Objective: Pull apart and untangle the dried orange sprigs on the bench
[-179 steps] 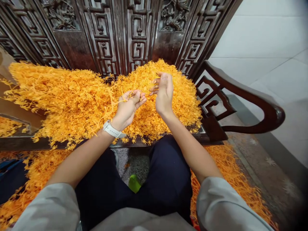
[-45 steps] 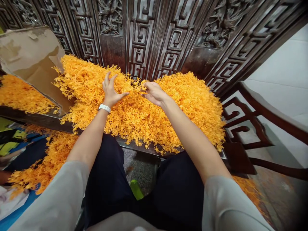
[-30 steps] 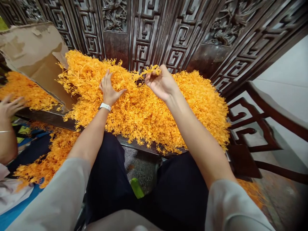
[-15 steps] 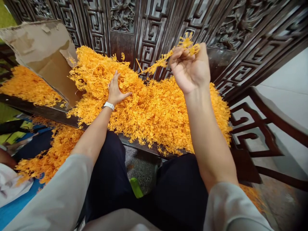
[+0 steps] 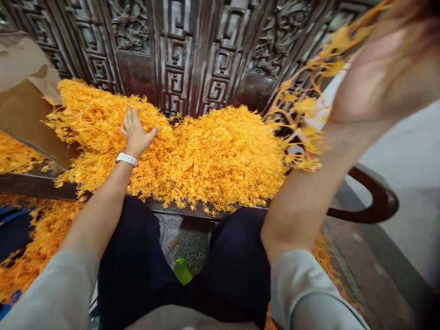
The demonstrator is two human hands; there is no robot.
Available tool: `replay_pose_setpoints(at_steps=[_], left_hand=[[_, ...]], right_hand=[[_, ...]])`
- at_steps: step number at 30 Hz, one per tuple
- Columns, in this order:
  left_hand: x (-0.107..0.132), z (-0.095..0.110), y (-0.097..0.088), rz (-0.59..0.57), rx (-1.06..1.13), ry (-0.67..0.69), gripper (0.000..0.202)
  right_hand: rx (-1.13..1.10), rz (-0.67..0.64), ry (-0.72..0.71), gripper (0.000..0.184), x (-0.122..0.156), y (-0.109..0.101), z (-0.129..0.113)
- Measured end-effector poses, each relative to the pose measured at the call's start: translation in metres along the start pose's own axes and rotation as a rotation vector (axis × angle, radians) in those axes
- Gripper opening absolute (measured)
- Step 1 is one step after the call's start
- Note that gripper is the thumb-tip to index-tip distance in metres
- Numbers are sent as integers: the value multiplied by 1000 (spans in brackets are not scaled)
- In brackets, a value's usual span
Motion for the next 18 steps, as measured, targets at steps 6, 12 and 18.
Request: replay_pose_setpoints(at_steps=[6,12,18], left_hand=[[46,165,-23,-45,179,294,57],[82,226,-11,-211,307,415,77],[80,218,-2,-259,391,368,66]], right_hand=[[369,-349,-93,17,26,39,44],[495,-200,149,47,65,25,125],[640,-142,330,51,82,10,164]])
Point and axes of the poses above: each hand's wrist, its own x-axis away from the middle knuckle, its own y-axis out of the palm, z = x × y, the point moved 9 cm from there along -x, towards the middle knuckle, and after that the axes turned 14 degrees about -x, right-handed, at the moved point
